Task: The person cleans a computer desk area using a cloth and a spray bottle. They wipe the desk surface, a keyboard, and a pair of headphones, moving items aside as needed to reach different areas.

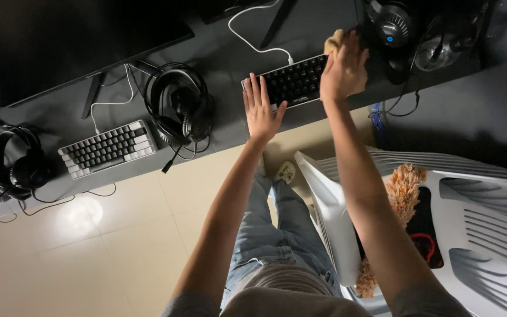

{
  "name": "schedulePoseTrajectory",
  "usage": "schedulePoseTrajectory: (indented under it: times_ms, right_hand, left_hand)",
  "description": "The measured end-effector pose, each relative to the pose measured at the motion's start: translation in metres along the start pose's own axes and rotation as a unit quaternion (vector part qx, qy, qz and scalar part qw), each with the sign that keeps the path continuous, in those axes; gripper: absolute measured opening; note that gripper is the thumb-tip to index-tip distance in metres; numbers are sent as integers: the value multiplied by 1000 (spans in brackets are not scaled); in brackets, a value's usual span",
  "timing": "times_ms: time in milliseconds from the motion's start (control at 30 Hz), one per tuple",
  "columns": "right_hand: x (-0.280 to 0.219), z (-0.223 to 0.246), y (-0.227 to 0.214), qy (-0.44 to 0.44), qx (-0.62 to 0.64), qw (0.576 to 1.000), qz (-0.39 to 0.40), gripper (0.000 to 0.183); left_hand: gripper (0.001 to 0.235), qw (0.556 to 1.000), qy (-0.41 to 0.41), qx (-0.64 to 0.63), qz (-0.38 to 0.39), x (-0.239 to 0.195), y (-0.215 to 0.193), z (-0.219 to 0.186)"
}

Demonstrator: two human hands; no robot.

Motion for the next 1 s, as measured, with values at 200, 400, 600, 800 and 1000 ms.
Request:
schedulePoseTrajectory:
  times_ms: [200, 400, 600, 800, 1000]
  right_hand:
    - [-16, 52, -17, -10, 56, 998, -15, 52]
    - [-38, 91, 4, -49, 104, 993, -18, 48]
    - [-63, 132, 27, -85, 34, 996, 1, 38]
    - [-80, 149, 21, -114, 124, 982, 82, 44]
    - [-81, 149, -20, -171, 246, 948, 106, 39]
  left_hand:
    - [75, 999, -13, -40, 25, -2, 19, 14]
    - [66, 985, -19, -165, 36, -2, 45, 36]
    - [70, 962, -25, -270, 40, 1, 37, 41]
    - [76, 874, -19, -486, -14, -1, 27, 41]
    - [80, 788, -34, -614, -22, -4, 6, 39]
Point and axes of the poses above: each hand's wrist, its own x-axis towards the middle knuckle, its own y-axis out of the palm, z = x × y, the point moved 1 cm from there along x, towards the middle knuckle, and after that the axes turned 13 degrees about x, right-handed, at the moved point
